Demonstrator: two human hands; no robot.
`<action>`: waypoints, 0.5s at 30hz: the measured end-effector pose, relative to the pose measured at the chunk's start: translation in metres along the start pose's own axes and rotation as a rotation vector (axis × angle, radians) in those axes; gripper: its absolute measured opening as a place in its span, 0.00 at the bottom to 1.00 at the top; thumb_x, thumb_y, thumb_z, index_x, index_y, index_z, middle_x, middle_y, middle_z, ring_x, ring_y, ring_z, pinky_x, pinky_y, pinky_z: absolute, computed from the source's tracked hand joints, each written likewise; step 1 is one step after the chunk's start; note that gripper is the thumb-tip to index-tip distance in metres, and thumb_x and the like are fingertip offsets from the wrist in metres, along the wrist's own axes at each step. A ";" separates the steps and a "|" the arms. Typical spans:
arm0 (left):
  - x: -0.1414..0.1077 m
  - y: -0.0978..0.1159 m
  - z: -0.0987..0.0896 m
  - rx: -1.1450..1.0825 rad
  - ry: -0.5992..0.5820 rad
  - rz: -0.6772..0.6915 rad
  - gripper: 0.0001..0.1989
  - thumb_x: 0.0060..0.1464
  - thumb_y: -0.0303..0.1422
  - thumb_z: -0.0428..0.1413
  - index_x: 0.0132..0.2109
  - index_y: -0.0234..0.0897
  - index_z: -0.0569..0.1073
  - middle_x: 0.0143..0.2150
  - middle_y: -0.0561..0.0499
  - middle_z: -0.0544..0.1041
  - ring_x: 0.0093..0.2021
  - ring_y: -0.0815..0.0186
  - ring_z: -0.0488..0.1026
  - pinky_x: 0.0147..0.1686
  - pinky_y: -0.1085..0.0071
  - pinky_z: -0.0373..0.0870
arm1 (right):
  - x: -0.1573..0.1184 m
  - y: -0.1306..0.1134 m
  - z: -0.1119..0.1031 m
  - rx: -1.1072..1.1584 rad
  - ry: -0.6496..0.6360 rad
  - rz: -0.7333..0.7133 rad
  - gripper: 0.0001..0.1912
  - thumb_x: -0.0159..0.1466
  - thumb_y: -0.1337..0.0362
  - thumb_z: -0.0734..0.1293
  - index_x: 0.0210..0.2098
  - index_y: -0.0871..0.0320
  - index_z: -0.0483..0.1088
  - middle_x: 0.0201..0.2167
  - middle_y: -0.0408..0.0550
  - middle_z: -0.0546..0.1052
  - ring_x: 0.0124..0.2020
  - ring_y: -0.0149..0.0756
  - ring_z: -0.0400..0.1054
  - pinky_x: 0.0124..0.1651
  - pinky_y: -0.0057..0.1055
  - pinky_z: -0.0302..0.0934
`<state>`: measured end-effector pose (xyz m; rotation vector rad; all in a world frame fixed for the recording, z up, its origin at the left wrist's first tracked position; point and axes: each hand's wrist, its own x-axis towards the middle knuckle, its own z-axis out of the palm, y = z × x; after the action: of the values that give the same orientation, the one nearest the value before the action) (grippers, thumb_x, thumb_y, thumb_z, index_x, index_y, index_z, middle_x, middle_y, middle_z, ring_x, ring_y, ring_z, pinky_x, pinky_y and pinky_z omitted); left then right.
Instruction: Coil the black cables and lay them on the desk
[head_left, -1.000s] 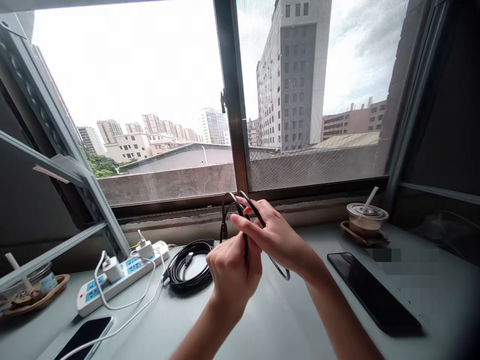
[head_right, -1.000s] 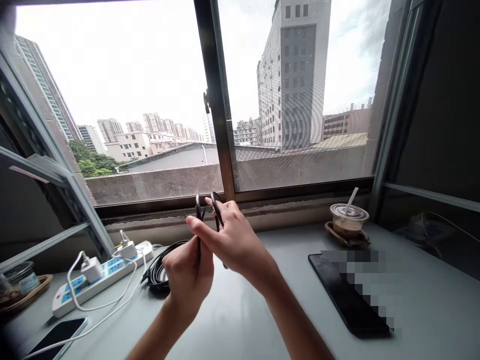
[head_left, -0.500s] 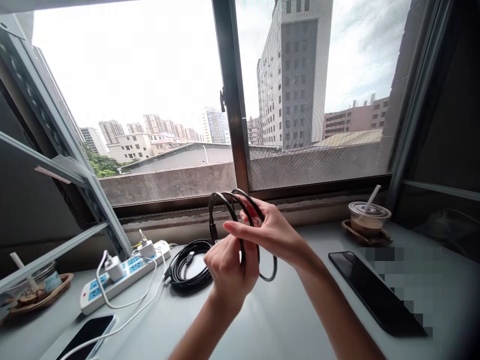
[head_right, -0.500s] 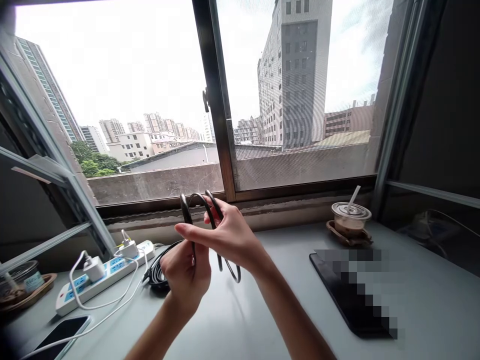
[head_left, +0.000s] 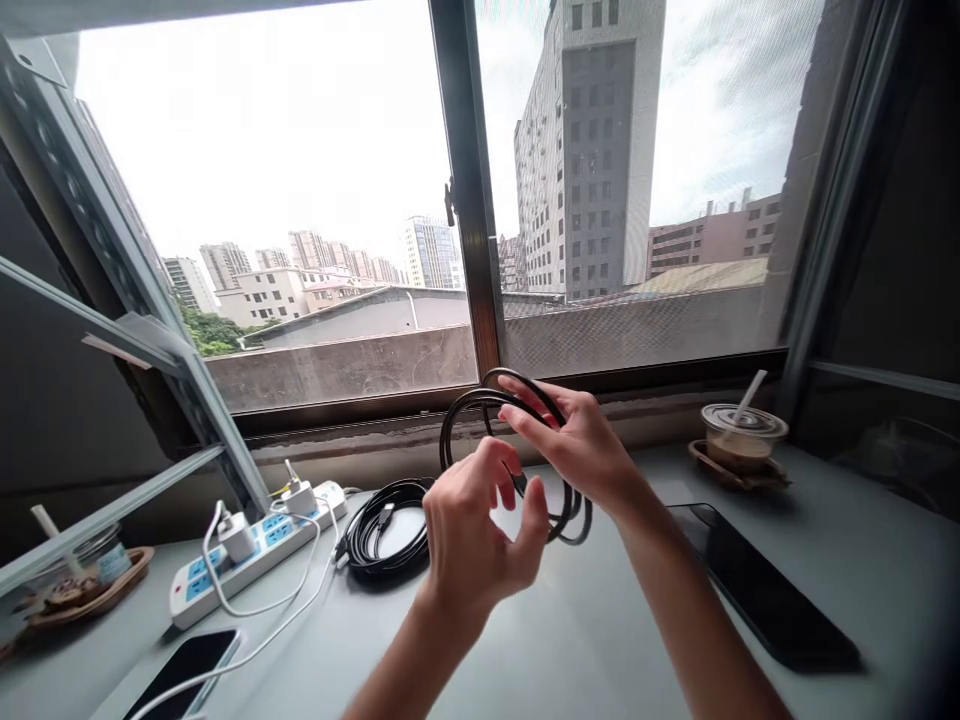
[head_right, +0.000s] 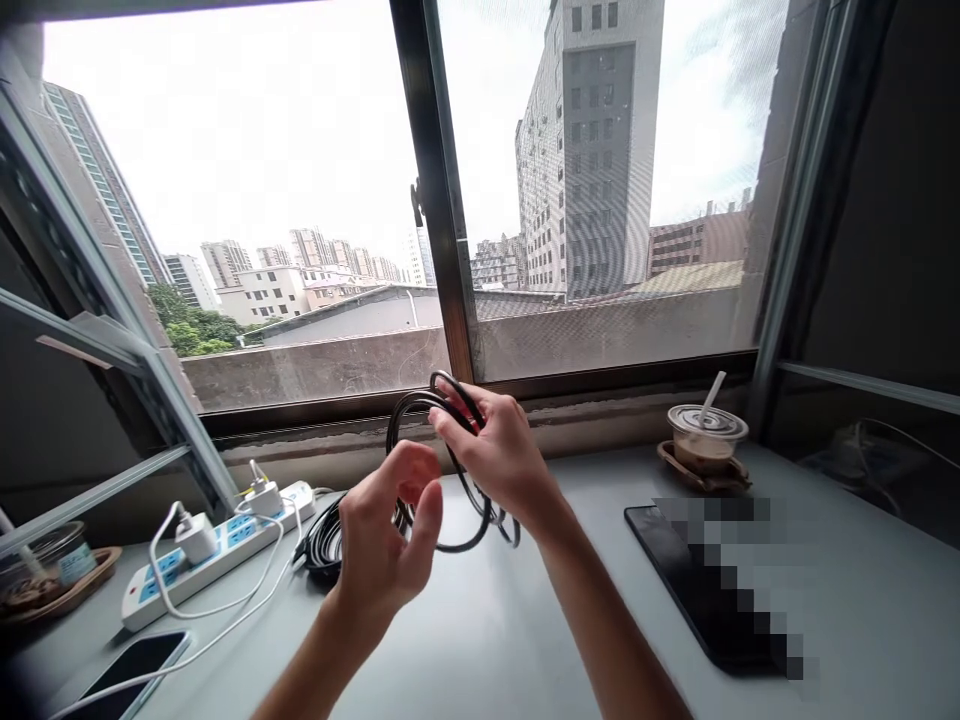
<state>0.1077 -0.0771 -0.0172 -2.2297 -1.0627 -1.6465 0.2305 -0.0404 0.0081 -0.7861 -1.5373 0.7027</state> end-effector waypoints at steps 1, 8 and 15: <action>0.002 0.000 -0.003 0.012 0.036 -0.052 0.05 0.54 0.35 0.51 0.34 0.39 0.63 0.20 0.57 0.66 0.19 0.70 0.64 0.22 0.74 0.60 | 0.002 0.002 -0.005 -0.037 0.009 -0.022 0.20 0.58 0.58 0.67 0.47 0.60 0.74 0.35 0.48 0.78 0.36 0.35 0.70 0.41 0.29 0.64; 0.017 -0.029 -0.012 0.166 0.165 -0.104 0.22 0.50 0.38 0.58 0.52 0.43 0.64 0.44 0.47 0.72 0.46 0.58 0.69 0.48 0.58 0.64 | -0.001 -0.005 -0.032 -0.117 0.116 -0.184 0.17 0.58 0.57 0.68 0.45 0.57 0.75 0.30 0.47 0.78 0.21 0.27 0.64 0.26 0.27 0.63; 0.021 -0.056 0.000 -0.334 -0.062 -0.326 0.12 0.58 0.40 0.51 0.34 0.37 0.73 0.34 0.49 0.77 0.37 0.65 0.73 0.39 0.70 0.67 | -0.008 -0.013 -0.024 -0.125 0.127 -0.376 0.12 0.61 0.60 0.66 0.44 0.51 0.75 0.31 0.43 0.77 0.23 0.25 0.63 0.24 0.24 0.58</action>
<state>0.0759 -0.0273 -0.0137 -2.4242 -1.3105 -2.0297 0.2541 -0.0550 0.0164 -0.5962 -1.5658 0.2768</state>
